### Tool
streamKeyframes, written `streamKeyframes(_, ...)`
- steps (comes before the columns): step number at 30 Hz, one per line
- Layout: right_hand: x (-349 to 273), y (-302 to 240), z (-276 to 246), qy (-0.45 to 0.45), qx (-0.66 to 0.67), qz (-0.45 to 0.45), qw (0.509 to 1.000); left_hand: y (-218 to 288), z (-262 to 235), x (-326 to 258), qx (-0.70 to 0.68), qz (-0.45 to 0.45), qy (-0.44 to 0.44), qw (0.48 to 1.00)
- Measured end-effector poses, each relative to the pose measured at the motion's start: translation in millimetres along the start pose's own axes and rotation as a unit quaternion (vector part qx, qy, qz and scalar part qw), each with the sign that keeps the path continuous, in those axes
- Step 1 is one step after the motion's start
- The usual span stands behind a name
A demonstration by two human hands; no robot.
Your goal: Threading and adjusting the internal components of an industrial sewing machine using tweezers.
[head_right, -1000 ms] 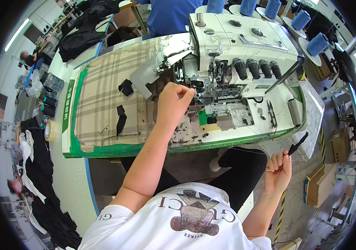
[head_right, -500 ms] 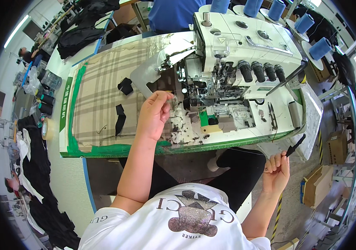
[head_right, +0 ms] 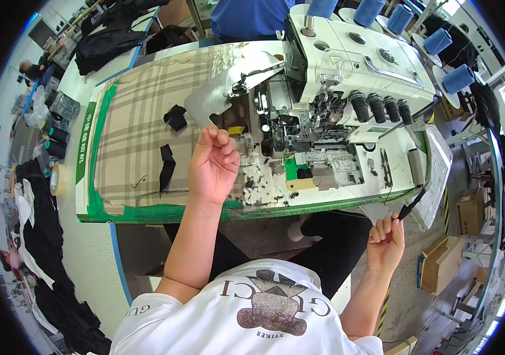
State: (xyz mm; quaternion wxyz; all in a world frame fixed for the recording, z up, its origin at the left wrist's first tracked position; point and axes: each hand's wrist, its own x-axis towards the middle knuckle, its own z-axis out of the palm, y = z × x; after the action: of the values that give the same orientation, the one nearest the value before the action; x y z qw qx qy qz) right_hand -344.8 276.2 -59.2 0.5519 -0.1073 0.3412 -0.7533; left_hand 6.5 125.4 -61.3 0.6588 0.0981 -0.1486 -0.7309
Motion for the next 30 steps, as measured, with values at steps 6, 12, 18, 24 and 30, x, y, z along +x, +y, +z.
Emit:
streamKeyframes(6,2,2,4,0.007,-0.011,0.004,1.0,1,2,-9,0.209,0.112,0.032,0.971)
streamKeyframes(12,4,0,5,0.01,-0.016,0.001,1.0,7,6,-23,0.36,0.298,0.087,0.88)
streamKeyframes(18,2,-3,4,0.018,-0.009,-0.009,1.0,10,38,-5,0.688,0.54,0.056,0.482)
streamKeyframes(24,0,-3,3,0.025,-0.006,-0.009,1.0,-36,52,40,0.804,0.274,-0.054,0.525)
streamKeyframes(30,-2,2,-11,0.036,0.013,-0.006,0.999,-64,54,61,0.836,0.256,-0.056,0.482)
